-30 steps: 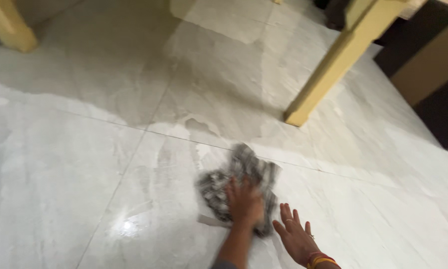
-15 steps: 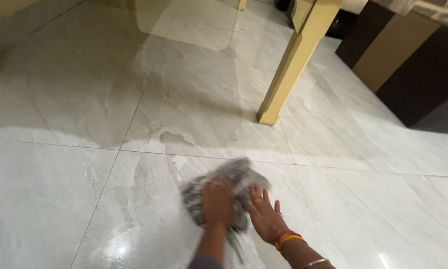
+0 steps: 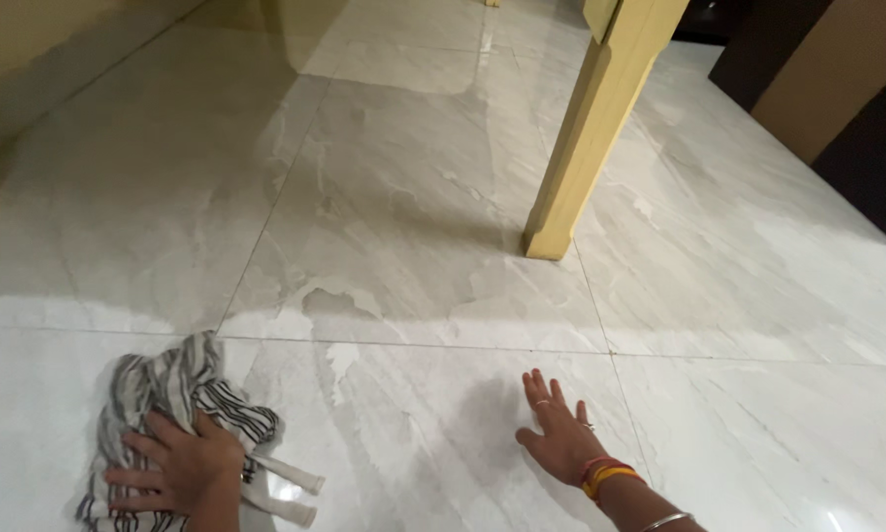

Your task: The person wipes a white marble floor with a striped cloth, moving across different sections of the room. They clean around furniture legs and near a doorway, using both hands to scrub the surface.

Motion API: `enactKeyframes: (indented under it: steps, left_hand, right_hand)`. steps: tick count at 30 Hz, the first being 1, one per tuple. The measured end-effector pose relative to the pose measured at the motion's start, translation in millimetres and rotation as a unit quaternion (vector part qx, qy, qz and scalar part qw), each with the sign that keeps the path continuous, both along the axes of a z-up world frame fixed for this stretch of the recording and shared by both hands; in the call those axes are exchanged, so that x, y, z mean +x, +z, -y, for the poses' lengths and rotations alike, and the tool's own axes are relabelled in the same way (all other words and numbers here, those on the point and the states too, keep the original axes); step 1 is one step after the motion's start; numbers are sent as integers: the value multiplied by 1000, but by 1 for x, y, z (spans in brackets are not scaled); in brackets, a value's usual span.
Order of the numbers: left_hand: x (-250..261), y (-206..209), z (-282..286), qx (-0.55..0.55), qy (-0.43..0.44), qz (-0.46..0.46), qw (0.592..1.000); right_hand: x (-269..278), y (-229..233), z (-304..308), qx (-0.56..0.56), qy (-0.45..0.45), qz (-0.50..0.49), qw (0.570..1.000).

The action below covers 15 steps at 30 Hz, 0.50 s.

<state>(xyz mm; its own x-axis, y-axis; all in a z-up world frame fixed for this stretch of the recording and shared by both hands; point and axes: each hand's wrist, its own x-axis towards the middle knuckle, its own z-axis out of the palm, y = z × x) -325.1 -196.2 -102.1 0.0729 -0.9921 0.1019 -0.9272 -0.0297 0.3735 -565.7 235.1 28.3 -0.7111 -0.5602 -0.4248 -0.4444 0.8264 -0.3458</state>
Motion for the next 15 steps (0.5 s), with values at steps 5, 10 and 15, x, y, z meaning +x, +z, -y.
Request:
enactKeyframes:
  steps: [5,10,15]
  left_hand:
    - [-49,22,6,93,13,-103,990]
    - [-109,17,34,103,-43,-76,991]
    - [-194,-13,56,74,-148,-18,986]
  right_hand:
    - [-65,12,0,59,-14,-17,998]
    - [-122,-8,2,60,-34,27,997]
    - [-147,-28,4,81,3,12,997]
